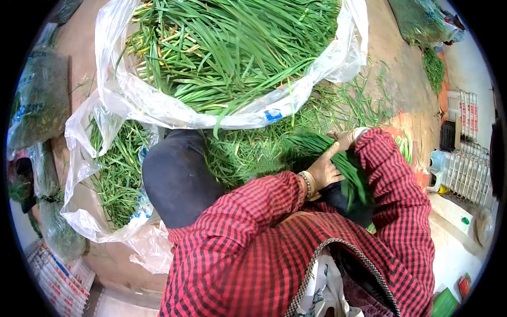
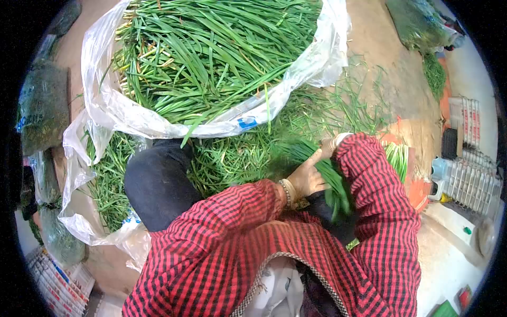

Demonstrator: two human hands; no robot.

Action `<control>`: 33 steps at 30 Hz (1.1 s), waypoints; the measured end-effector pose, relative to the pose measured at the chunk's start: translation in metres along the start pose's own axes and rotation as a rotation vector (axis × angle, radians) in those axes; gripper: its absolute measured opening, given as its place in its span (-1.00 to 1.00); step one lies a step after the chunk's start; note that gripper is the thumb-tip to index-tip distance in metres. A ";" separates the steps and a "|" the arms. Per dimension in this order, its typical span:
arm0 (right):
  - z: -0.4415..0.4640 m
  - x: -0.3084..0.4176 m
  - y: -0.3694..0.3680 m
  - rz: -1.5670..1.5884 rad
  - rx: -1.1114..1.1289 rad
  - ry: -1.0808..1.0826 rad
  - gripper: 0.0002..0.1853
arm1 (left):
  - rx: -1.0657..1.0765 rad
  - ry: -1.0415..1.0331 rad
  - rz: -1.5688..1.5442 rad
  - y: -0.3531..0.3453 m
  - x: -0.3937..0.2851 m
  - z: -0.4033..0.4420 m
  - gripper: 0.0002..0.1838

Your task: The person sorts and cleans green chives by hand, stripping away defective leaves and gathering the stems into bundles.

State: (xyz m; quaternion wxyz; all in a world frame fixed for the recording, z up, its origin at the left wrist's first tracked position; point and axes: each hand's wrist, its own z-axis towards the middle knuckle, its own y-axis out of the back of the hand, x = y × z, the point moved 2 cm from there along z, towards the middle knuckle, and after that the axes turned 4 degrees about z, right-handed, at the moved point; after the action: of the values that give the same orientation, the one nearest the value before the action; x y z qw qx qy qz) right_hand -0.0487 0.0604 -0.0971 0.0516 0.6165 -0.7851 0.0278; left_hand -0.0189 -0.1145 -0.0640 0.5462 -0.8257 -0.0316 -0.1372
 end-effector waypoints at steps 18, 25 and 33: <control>-0.142 0.113 -0.066 0.621 -1.061 -0.184 -0.32 | -0.119 -0.193 0.327 -0.024 -0.020 -0.034 -0.37; -0.158 0.122 -0.145 1.385 -1.183 0.738 -0.46 | -0.231 -0.320 0.407 -0.042 -0.019 -0.078 -0.86; -0.188 0.153 -0.119 1.792 -0.967 1.217 -0.52 | -0.104 -0.135 0.932 -0.083 0.019 -0.155 -0.79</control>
State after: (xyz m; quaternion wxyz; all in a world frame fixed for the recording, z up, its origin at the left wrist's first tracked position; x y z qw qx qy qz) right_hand 0.0393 -0.0955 0.1049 0.6062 -0.3513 -0.7122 0.0430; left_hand -0.0474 -0.2247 0.0717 0.5043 -0.7853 0.3135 0.1752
